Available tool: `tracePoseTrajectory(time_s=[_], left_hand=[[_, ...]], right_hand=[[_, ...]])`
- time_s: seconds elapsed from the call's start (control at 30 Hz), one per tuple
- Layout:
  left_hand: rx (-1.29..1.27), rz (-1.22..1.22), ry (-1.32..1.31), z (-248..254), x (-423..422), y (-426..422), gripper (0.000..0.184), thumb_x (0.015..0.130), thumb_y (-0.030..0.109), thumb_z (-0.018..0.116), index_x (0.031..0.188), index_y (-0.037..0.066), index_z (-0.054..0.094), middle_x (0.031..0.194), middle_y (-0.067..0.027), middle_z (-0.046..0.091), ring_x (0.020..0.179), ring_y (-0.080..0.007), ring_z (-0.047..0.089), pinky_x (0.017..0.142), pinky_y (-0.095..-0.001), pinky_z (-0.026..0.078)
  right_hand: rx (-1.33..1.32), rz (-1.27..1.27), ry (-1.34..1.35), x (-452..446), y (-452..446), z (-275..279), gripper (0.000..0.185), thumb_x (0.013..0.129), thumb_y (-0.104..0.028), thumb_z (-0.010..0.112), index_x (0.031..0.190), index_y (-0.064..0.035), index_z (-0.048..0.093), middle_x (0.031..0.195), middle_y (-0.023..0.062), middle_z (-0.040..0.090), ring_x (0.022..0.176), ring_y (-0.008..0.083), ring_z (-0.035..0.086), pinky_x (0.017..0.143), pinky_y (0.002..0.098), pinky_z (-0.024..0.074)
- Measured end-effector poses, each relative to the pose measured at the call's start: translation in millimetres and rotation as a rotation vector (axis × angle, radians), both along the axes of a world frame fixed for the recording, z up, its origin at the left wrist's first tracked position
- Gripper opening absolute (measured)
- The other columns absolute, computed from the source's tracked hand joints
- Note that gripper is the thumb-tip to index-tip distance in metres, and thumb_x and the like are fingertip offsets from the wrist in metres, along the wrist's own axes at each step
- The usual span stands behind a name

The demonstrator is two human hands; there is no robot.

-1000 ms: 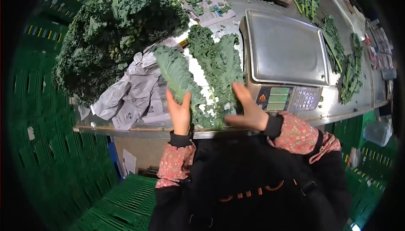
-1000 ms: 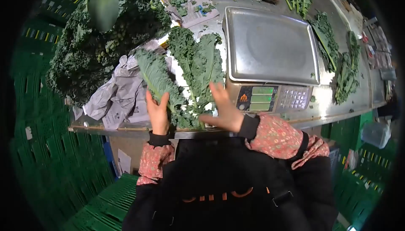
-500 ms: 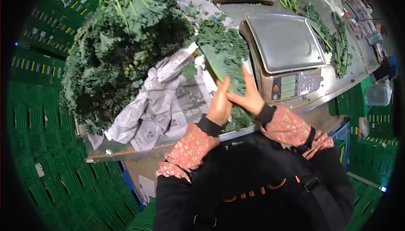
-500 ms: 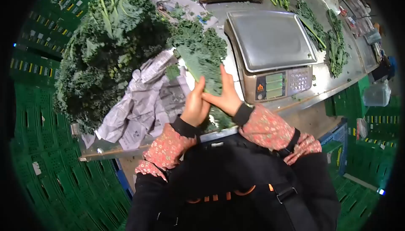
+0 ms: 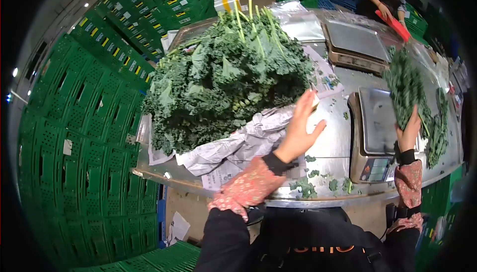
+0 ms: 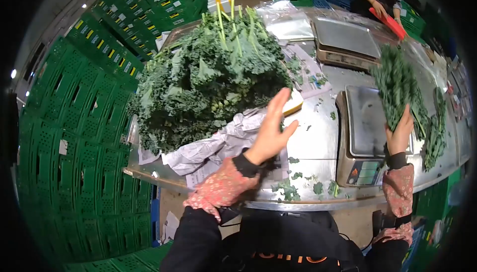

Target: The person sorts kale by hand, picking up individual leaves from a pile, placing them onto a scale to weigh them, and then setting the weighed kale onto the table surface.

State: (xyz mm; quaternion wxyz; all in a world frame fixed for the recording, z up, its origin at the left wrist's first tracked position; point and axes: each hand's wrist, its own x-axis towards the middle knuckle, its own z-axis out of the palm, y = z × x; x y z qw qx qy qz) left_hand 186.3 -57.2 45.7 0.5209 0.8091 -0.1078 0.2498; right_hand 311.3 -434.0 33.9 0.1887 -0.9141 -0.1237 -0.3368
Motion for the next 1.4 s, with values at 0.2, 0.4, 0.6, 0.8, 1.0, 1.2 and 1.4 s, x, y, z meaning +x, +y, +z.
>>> tracePoseTrajectory(time_s=[0.2, 0.4, 0.6, 0.8, 1.0, 1.2, 1.4], left_hand=[[-0.097, 0.097, 0.364, -27, -66, 120, 0.049, 0.086, 0.006, 0.054, 0.133, 0.006, 0.040, 0.123, -0.0099, 0.051, 0.113, -0.0175, 0.050, 0.092, -0.0299, 0.042], [-0.364, 0.115, 0.462, -83, -111, 135, 0.041, 0.088, 0.006, 0.053, 0.128, 0.003, 0.045, 0.108, -0.0036, 0.060, 0.084, -0.0050, 0.052, 0.075, -0.0193, 0.042], [-0.385, 0.047, 0.577, -80, -142, 122, 0.041, 0.089, 0.003, 0.052, 0.129, 0.004, 0.044, 0.109, -0.0052, 0.061, 0.087, -0.0050, 0.053, 0.076, -0.0194, 0.043], [-0.517, 0.042, 0.571, -114, -189, 154, 0.046, 0.088, -0.002, 0.049, 0.133, 0.004, 0.040, 0.114, -0.0103, 0.058, 0.101, -0.0156, 0.056, 0.085, -0.0244, 0.044], [-0.026, -0.025, 0.642, -143, -185, 187, 0.054, 0.089, 0.025, 0.055, 0.132, -0.003, 0.036, 0.125, -0.0182, 0.048, 0.109, -0.0263, 0.051, 0.093, -0.0339, 0.040], [-0.496, -0.051, 0.622, -93, -130, 182, 0.044, 0.090, -0.001, 0.047, 0.133, 0.003, 0.038, 0.111, -0.0121, 0.058, 0.103, -0.0177, 0.056, 0.088, -0.0271, 0.044], [-0.587, -0.289, 0.619, -48, -96, 168, 0.047, 0.090, 0.002, 0.047, 0.135, 0.003, 0.035, 0.120, -0.0129, 0.054, 0.109, -0.0195, 0.052, 0.096, -0.0324, 0.039]], right_hand=[[-0.412, -0.143, 0.346, 10, 15, 22, 0.083, 0.074, -0.036, 0.069, 0.137, -0.0014, 0.027, 0.132, 0.0286, 0.033, 0.123, 0.0445, 0.033, 0.101, 0.0446, 0.0292], [-0.196, 0.523, 0.180, 49, 176, 77, 0.069, 0.081, -0.032, 0.064, 0.134, 0.0002, 0.032, 0.130, 0.0246, 0.039, 0.126, 0.0391, 0.032, 0.105, 0.0432, 0.0246], [0.102, 0.696, 0.750, 138, 359, 97, 0.106, 0.072, -0.067, 0.058, 0.132, 0.0147, 0.025, 0.133, 0.0342, 0.033, 0.125, 0.0369, 0.037, 0.104, 0.0347, 0.0296], [-0.137, 0.646, 0.782, 211, 501, 103, 0.112, 0.063, -0.072, 0.061, 0.125, 0.0172, 0.034, 0.116, 0.0321, 0.051, 0.108, 0.0388, 0.052, 0.092, 0.0378, 0.0411], [-0.330, 0.248, 0.676, 210, 572, 72, 0.092, 0.069, -0.040, 0.063, 0.134, 0.0087, 0.018, 0.105, 0.0240, 0.059, 0.101, 0.0365, 0.056, 0.091, 0.0454, 0.0391], [0.354, 0.656, 0.641, 243, 503, 106, 0.035, 0.067, -0.022, 0.067, 0.086, 0.0060, 0.061, 0.072, 0.0138, 0.062, 0.062, 0.0209, 0.060, 0.057, 0.0320, 0.0488], [0.737, 0.990, 0.726, 148, 396, 214, 0.020, 0.078, -0.017, 0.063, 0.091, -0.0018, 0.062, 0.081, 0.0029, 0.062, 0.074, 0.0107, 0.058, 0.066, 0.0246, 0.0470]])
